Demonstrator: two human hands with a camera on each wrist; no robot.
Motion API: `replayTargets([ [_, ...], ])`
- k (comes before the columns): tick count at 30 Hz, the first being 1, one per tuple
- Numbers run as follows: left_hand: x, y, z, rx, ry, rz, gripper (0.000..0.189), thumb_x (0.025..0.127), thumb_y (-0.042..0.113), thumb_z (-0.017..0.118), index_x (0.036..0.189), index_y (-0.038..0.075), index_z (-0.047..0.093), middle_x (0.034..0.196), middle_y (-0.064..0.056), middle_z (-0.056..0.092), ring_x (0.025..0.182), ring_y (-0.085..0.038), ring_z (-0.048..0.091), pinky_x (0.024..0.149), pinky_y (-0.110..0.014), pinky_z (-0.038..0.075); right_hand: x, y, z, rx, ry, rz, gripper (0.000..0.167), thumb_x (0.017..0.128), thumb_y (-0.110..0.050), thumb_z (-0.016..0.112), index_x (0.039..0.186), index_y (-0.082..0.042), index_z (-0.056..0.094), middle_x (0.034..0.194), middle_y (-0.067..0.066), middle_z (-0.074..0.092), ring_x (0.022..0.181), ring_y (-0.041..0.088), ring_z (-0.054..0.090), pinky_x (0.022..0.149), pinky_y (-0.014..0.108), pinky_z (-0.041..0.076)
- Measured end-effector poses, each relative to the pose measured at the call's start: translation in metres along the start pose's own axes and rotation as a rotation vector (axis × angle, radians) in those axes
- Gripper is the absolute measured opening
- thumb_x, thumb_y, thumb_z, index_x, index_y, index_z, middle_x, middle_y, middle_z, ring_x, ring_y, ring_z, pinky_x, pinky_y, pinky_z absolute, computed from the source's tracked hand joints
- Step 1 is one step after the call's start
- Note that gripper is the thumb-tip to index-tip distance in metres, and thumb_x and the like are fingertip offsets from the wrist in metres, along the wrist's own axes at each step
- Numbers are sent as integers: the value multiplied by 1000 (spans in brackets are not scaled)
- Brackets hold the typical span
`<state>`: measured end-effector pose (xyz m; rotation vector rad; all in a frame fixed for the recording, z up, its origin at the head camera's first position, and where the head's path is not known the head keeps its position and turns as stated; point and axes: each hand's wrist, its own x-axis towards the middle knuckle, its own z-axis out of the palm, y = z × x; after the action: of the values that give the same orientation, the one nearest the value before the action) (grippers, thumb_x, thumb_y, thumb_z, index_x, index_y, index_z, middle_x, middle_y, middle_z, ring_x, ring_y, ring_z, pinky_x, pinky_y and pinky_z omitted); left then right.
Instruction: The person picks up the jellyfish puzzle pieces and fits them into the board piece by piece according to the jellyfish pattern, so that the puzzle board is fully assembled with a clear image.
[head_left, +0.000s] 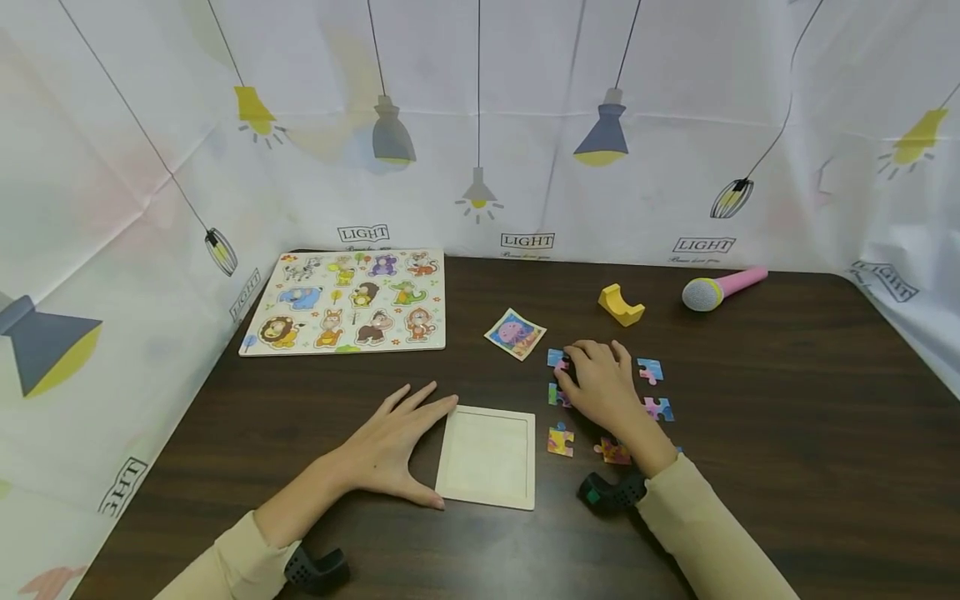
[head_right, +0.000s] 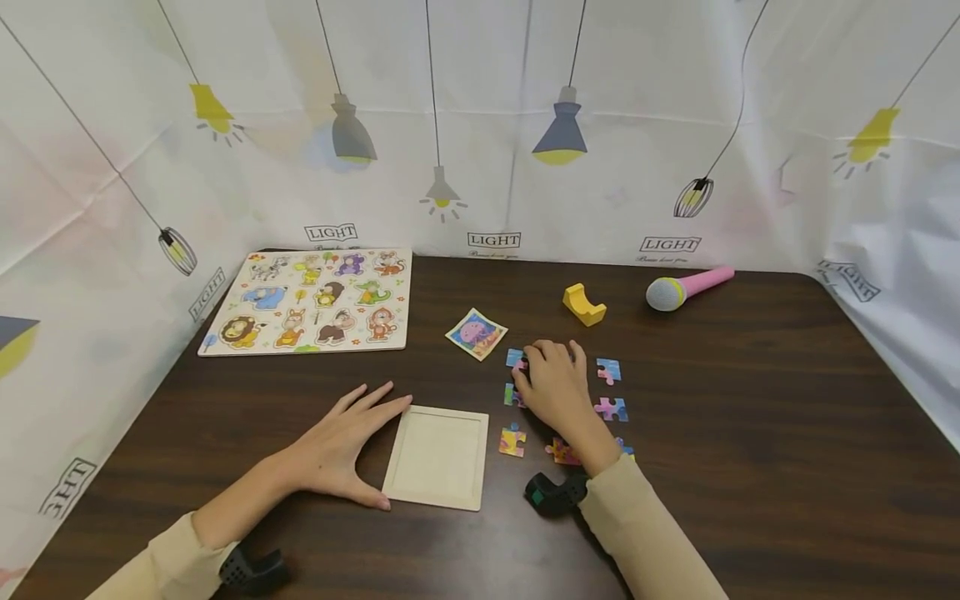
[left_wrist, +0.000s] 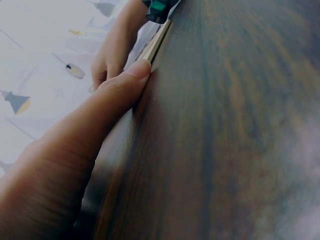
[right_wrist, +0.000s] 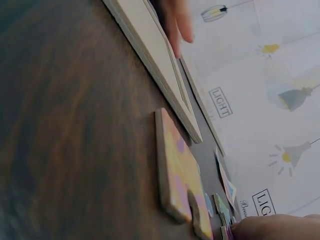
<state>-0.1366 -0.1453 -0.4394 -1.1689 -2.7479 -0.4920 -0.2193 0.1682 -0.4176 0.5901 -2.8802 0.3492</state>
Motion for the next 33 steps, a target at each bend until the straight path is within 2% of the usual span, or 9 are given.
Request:
replayTargets([
  [11, 6, -1, -2, 53, 45, 33, 109, 62, 82, 50, 143, 11, 33, 145, -1, 34, 136, -28, 20, 104, -54, 15, 6, 1, -6, 73, 30, 53, 40, 85, -24, 66, 113, 3, 58, 117, 20, 54, 112, 36, 43, 98, 60, 14],
  [18, 6, 0, -1, 71, 41, 32, 104, 65, 81, 49, 142, 12, 34, 145, -2, 33, 136, -28, 21, 104, -54, 15, 5, 0, -5, 138, 100, 54, 39, 80, -19, 72, 111, -2, 57, 107, 17, 60, 109, 33, 44, 98, 60, 12],
  [26, 4, 7, 0, 93, 55, -8, 90, 74, 74, 47, 139, 12, 39, 145, -6, 33, 135, -27, 24, 104, -53, 18, 1, -5, -4, 170, 164, -14, 33, 78, -8, 72, 107, -6, 56, 88, 7, 66, 95, 28, 53, 97, 61, 11],
  [31, 1, 16, 2, 112, 54, -50, 85, 79, 68, 46, 139, 9, 40, 145, -8, 34, 134, -28, 25, 104, -53, 19, 1, -9, -4, 190, 181, -35, 25, 80, -4, 69, 102, -6, 56, 83, 6, 66, 88, 26, 57, 96, 61, 13],
  [33, 1, 21, 3, 114, 47, -71, 85, 79, 67, 46, 139, 7, 40, 144, -9, 34, 134, -28, 25, 104, -52, 19, 0, -12, -6, 230, 187, -35, 24, 81, -3, 67, 102, -6, 56, 83, 7, 67, 83, 25, 59, 94, 58, 17],
])
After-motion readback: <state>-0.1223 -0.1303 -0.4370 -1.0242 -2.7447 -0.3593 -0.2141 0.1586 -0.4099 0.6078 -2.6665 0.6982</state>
